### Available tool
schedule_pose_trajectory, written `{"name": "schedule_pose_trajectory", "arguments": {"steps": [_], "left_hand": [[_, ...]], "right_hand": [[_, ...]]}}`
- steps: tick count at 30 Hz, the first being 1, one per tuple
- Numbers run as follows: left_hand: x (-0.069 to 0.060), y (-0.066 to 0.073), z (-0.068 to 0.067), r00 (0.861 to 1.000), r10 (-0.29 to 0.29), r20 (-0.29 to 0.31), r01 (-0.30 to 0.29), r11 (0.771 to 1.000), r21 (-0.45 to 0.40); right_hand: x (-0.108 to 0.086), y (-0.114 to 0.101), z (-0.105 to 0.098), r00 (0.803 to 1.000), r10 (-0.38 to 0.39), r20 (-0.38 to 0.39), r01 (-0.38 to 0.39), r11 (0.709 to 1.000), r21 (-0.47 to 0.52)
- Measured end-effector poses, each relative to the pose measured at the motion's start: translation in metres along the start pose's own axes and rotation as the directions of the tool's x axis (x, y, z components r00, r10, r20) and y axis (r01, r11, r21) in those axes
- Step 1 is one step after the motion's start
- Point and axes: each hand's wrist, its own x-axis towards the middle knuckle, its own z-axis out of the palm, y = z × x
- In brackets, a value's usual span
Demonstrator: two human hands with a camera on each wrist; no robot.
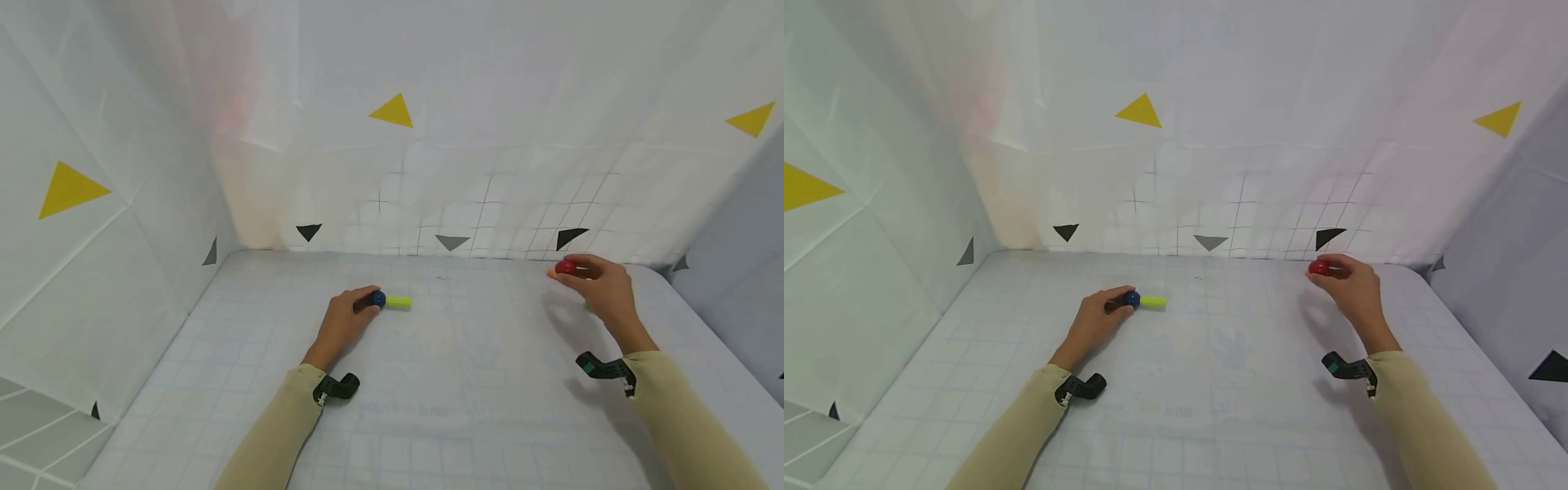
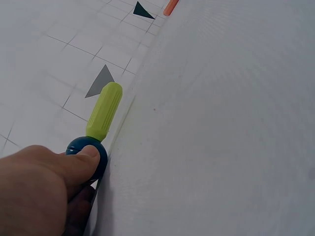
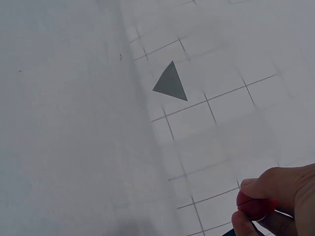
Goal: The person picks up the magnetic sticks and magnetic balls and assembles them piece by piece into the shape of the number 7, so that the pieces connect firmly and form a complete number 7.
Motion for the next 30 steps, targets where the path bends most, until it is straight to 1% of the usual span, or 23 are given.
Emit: {"name": "schedule_pose_trajectory", "arguments": {"steps": [5, 9, 14, 22, 24, 30], "left_hand": [[0.000, -0.001, 0.000, 1.000, -0.010, 0.005, 0.009, 1.000, 0.006], [0.001, -0.002, 0.000, 1.000, -0.016, 0.004, 0.016, 1.000, 0.009], [0.001, -0.002, 0.001, 1.000, -0.021, 0.004, 0.021, 1.000, 0.006], [0.002, -0.001, 0.001, 1.000, -0.019, 0.008, 0.019, 1.000, 0.000], [0.002, -0.001, 0.001, 1.000, -0.014, 0.007, 0.014, 1.000, -0.004], [0.002, -0.001, 0.000, 1.000, -0.030, 0.006, 0.030, 1.000, -0.009]], "right_hand": [[-0.005, -0.003, 0.006, 0.995, -0.097, 0.019, 0.097, 0.995, -0.003], [-0.007, -0.007, 0.010, 0.990, -0.137, 0.031, 0.137, 0.991, 0.001], [-0.007, -0.010, 0.014, 0.988, -0.149, 0.040, 0.149, 0.989, 0.008], [-0.010, -0.013, 0.022, 0.990, -0.130, 0.062, 0.130, 0.992, 0.006], [-0.010, -0.014, 0.023, 0.989, -0.133, 0.063, 0.133, 0.991, -0.005], [-0.012, -0.017, 0.028, 0.984, -0.162, 0.072, 0.163, 0.987, -0.014]]}}
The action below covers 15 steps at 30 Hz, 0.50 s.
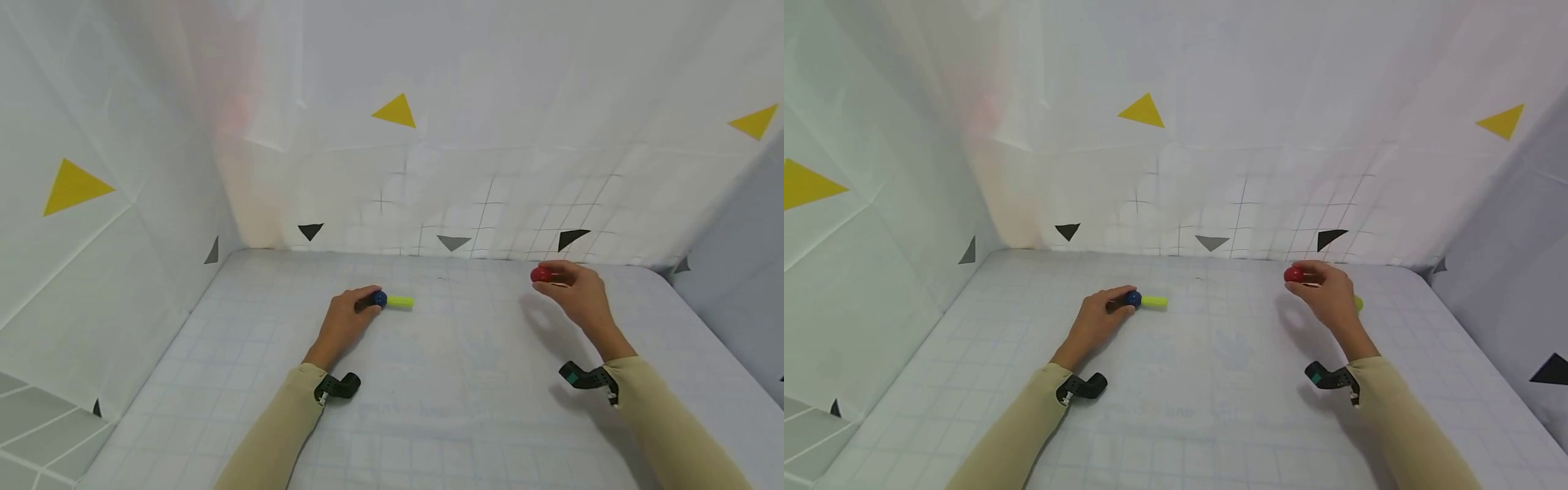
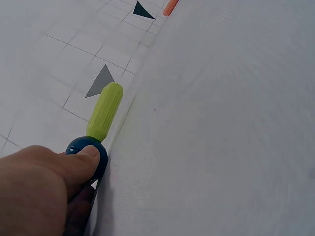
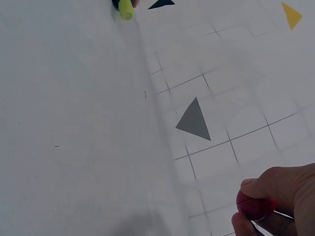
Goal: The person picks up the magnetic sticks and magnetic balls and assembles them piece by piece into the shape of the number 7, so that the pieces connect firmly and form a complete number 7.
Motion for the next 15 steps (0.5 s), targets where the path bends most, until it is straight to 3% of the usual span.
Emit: {"name": "schedule_pose_trajectory", "arguments": {"steps": [15], "left_hand": [[0.001, -0.001, 0.001, 1.000, 0.001, -0.001, -0.001, 1.000, -0.003]], "right_hand": [[-0.003, -0.007, 0.013, 0.998, -0.052, 0.046, 0.051, 0.999, 0.010]]}}
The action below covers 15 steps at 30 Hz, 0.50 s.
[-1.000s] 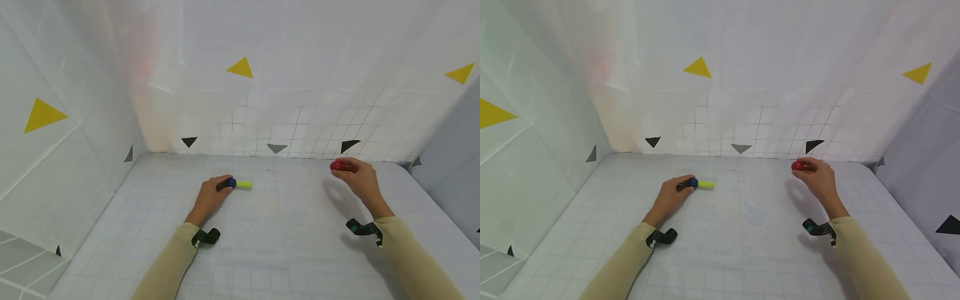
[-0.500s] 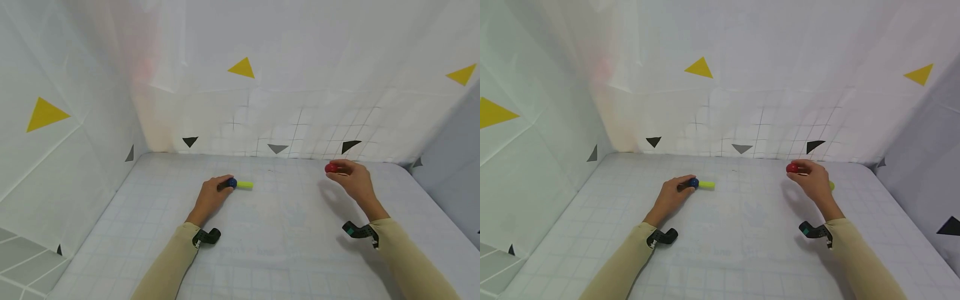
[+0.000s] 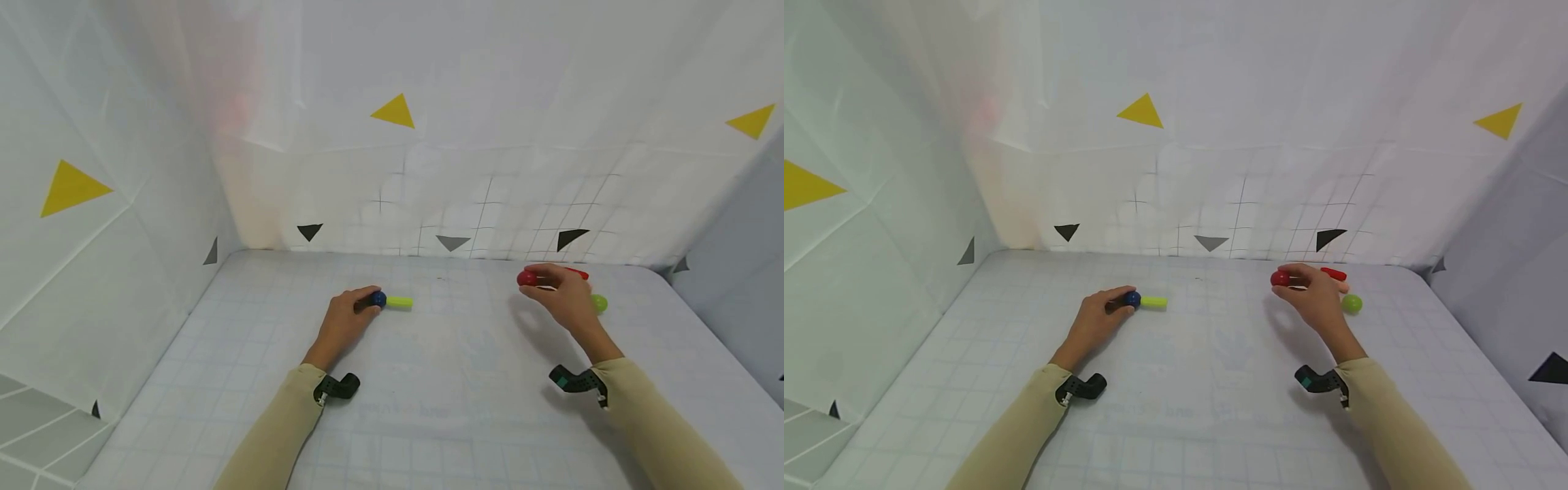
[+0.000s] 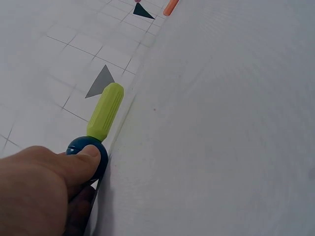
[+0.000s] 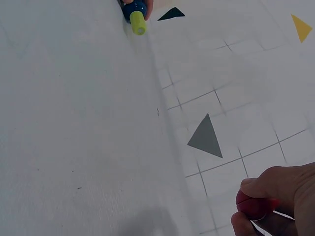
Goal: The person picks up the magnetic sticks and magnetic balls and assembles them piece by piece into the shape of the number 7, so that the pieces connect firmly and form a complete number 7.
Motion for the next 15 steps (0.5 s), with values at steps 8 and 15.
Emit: {"name": "schedule_pose_trajectory", "arguments": {"steps": [8, 15], "left_hand": [[0.001, -0.001, 0.001, 1.000, 0.007, 0.002, -0.007, 1.000, 0.002], [-0.001, 0.001, 0.000, 1.000, 0.022, -0.007, -0.022, 1.000, 0.003]], "right_hand": [[-0.001, -0.007, 0.005, 1.000, -0.011, 0.015, 0.011, 1.000, 0.024], [0.000, -0.011, 0.011, 0.999, -0.001, 0.035, 0.000, 1.000, 0.027]]}}
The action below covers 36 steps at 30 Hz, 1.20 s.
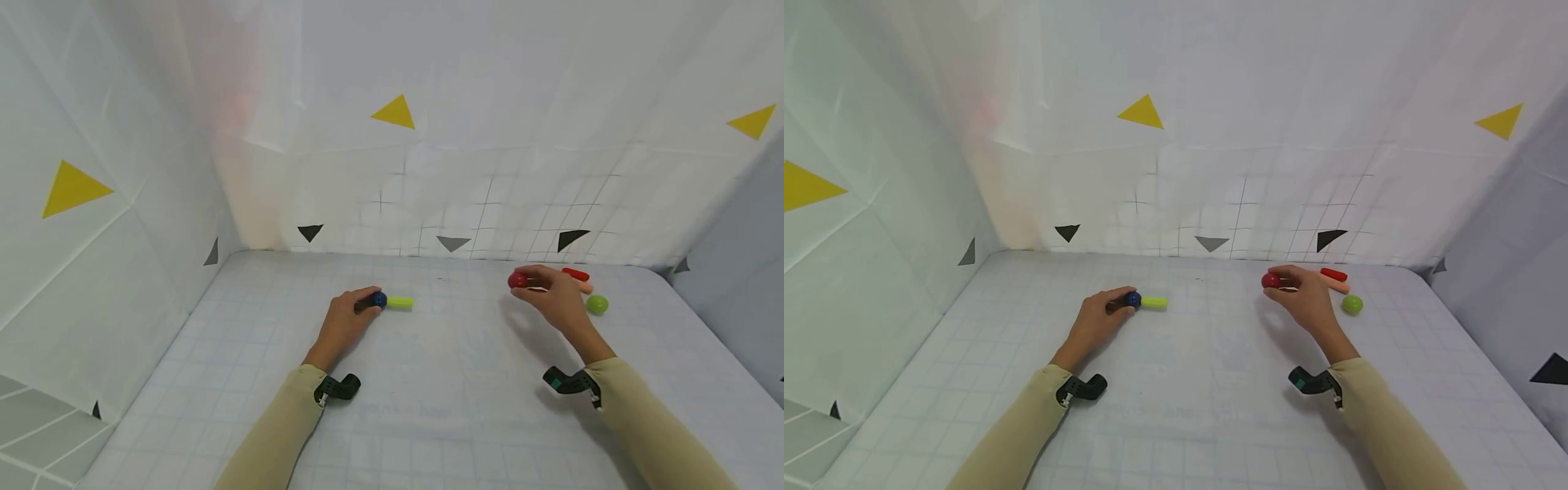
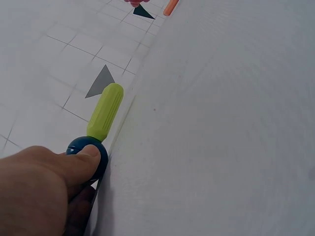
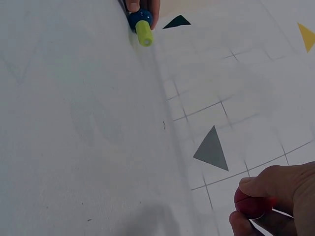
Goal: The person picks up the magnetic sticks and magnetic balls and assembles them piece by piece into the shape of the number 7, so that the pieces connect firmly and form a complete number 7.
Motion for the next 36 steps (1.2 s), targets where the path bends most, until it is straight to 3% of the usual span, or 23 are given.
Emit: {"name": "schedule_pose_trajectory", "arguments": {"steps": [12, 28, 36], "left_hand": [[0.001, 0.001, 0.000, 1.000, -0.014, 0.006, 0.014, 1.000, -0.003], [0.001, -0.003, 0.001, 1.000, -0.008, 0.005, 0.008, 1.000, 0.001], [0.002, -0.001, 0.001, 1.000, -0.012, 0.005, 0.012, 1.000, -0.001]], "right_hand": [[0.003, -0.004, 0.012, 0.998, -0.066, 0.023, 0.065, 0.997, 0.035], [0.005, -0.015, 0.028, 0.993, -0.051, 0.108, 0.042, 0.996, 0.081], [0.006, -0.018, 0.037, 0.992, -0.050, 0.114, 0.039, 0.995, 0.092]]}}
